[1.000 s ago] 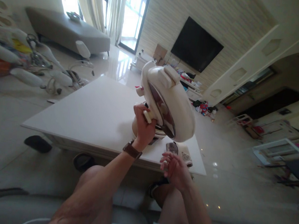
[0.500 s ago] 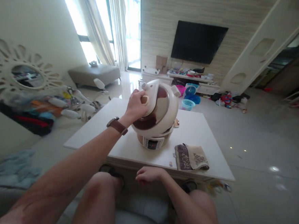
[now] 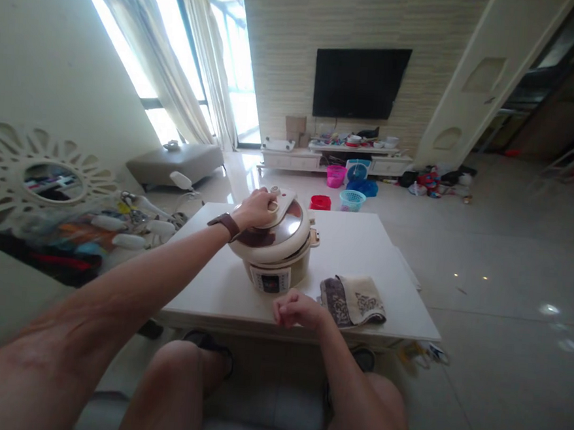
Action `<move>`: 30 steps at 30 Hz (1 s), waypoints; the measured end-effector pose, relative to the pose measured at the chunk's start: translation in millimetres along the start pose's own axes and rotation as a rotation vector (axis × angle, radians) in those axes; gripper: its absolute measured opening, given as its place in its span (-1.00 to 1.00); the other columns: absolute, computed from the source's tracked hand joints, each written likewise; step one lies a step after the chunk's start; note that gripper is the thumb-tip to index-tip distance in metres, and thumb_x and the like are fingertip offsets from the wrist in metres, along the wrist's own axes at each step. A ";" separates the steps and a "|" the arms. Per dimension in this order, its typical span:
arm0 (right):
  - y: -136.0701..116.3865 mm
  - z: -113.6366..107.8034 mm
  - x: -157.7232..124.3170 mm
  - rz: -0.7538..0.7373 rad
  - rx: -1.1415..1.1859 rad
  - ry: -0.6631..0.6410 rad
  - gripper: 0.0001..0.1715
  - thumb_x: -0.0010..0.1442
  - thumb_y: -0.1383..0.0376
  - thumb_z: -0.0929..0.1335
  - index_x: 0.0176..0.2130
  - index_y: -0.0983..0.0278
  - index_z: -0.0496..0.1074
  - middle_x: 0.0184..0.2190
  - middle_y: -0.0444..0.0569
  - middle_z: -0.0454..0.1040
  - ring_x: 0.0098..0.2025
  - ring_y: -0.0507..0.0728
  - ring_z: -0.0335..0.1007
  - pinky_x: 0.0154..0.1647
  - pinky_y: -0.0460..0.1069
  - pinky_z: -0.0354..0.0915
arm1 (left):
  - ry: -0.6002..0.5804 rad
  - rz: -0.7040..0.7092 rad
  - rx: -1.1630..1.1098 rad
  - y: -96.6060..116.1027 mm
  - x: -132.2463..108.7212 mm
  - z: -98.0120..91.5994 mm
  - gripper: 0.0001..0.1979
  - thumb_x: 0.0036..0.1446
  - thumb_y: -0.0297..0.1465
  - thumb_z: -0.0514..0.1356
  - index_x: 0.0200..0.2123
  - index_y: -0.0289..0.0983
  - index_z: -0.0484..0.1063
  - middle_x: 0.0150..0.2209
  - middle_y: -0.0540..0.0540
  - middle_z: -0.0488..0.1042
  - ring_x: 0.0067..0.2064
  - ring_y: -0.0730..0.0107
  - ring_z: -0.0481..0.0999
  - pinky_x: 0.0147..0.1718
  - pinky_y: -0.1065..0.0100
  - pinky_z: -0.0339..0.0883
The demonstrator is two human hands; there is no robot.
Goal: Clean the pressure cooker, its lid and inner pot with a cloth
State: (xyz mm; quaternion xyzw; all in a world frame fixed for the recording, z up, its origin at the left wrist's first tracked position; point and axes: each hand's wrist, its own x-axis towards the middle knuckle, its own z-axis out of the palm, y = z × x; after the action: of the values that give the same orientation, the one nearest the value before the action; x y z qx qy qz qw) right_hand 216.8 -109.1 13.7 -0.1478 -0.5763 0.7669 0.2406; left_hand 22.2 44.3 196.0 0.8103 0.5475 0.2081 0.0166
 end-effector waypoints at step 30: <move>-18.4 -6.7 -8.8 -0.301 0.239 0.021 -0.42 0.13 0.01 0.51 -0.70 0.32 0.46 -0.56 -0.03 0.49 -0.63 -0.03 0.26 -0.63 -0.07 -0.01 | -0.188 0.030 0.171 -15.4 18.8 53.7 -0.58 0.12 -0.32 0.17 0.03 -0.26 0.59 -0.03 -0.32 0.48 0.08 -0.11 0.48 0.13 0.04 0.41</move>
State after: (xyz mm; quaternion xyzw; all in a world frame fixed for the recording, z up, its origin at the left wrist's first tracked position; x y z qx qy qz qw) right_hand 231.3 -104.4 28.8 -0.0381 -0.4940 0.7837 0.3745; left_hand 33.7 78.1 149.1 0.8328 0.5472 0.0840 -0.0044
